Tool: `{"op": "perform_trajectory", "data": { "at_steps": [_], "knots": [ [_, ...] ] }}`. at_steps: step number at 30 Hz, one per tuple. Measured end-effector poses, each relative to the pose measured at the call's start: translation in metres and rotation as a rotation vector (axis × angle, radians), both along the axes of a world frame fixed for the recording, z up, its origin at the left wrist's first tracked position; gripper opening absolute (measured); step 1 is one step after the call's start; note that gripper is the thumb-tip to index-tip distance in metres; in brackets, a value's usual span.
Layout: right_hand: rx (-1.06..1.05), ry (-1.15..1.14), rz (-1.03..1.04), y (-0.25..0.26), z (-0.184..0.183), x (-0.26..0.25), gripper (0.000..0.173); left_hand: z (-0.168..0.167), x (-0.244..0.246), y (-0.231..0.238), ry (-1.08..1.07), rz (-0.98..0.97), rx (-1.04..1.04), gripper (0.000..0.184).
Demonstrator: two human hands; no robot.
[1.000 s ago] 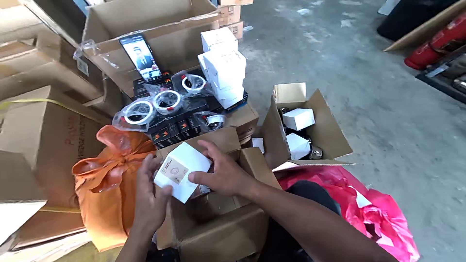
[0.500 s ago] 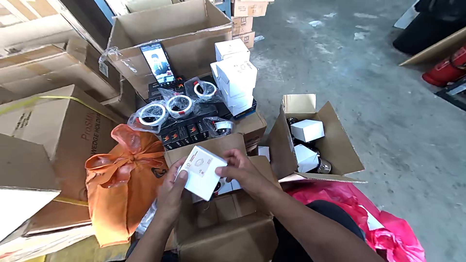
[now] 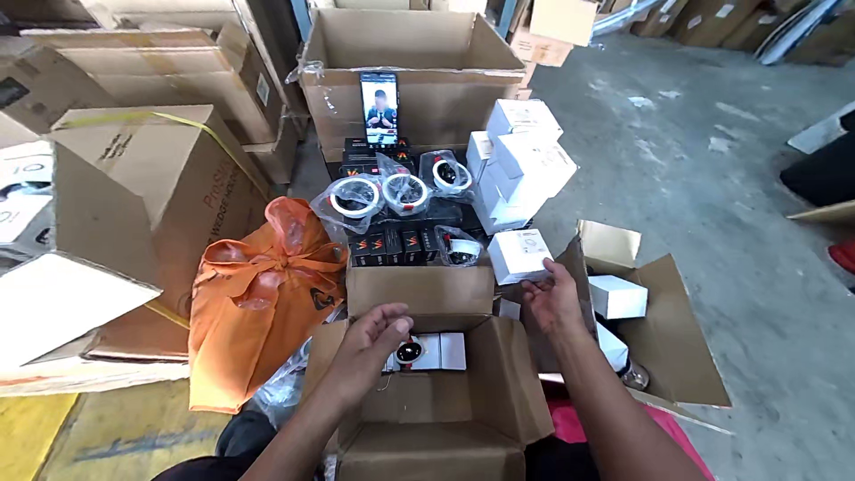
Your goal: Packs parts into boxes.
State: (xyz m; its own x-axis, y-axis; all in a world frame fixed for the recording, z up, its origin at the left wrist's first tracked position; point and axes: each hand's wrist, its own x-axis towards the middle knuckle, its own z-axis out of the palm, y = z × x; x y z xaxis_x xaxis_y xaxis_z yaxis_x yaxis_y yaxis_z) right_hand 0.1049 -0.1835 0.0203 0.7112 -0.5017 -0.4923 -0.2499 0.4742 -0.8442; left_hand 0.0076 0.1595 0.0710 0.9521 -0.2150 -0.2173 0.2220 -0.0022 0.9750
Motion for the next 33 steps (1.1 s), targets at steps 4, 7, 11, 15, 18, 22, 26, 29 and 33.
{"op": "perform_trajectory", "data": {
  "at_steps": [4,7,11,15,18,22,26,29,33],
  "knots": [
    [0.064,-0.075,-0.039,0.009,0.001,0.018,0.041,0.001,0.001,0.011,-0.020,0.042,-0.011,0.041],
    [0.076,-0.084,-0.052,0.013,0.002,0.030,0.044,0.001,0.000,0.017,-0.013,0.052,-0.007,0.041],
    [0.076,-0.079,-0.075,0.016,0.008,0.038,0.049,0.000,-0.002,0.022,0.002,0.059,-0.019,0.040],
    [0.063,-0.072,-0.075,0.013,0.011,0.043,0.050,0.002,-0.003,0.024,-0.001,0.063,-0.024,0.041],
    [0.059,-0.046,-0.037,0.007,0.010,0.040,0.050,0.005,-0.003,0.023,-0.004,0.055,-0.025,0.042],
    [0.037,0.057,-0.066,-0.001,-0.004,0.036,0.046,0.005,-0.005,0.021,-0.008,0.044,-0.014,0.042],
    [0.056,-0.018,-0.096,-0.007,-0.018,0.034,0.051,0.003,-0.008,0.023,-0.015,0.047,0.005,0.040],
    [-0.044,-0.066,-0.053,-0.009,-0.025,0.036,0.044,0.001,-0.010,0.024,-0.022,0.051,0.014,0.038],
    [-0.127,-0.074,-0.108,0.000,-0.027,0.042,0.041,-0.001,-0.011,0.022,-0.022,0.050,0.010,0.039]
  ]
}}
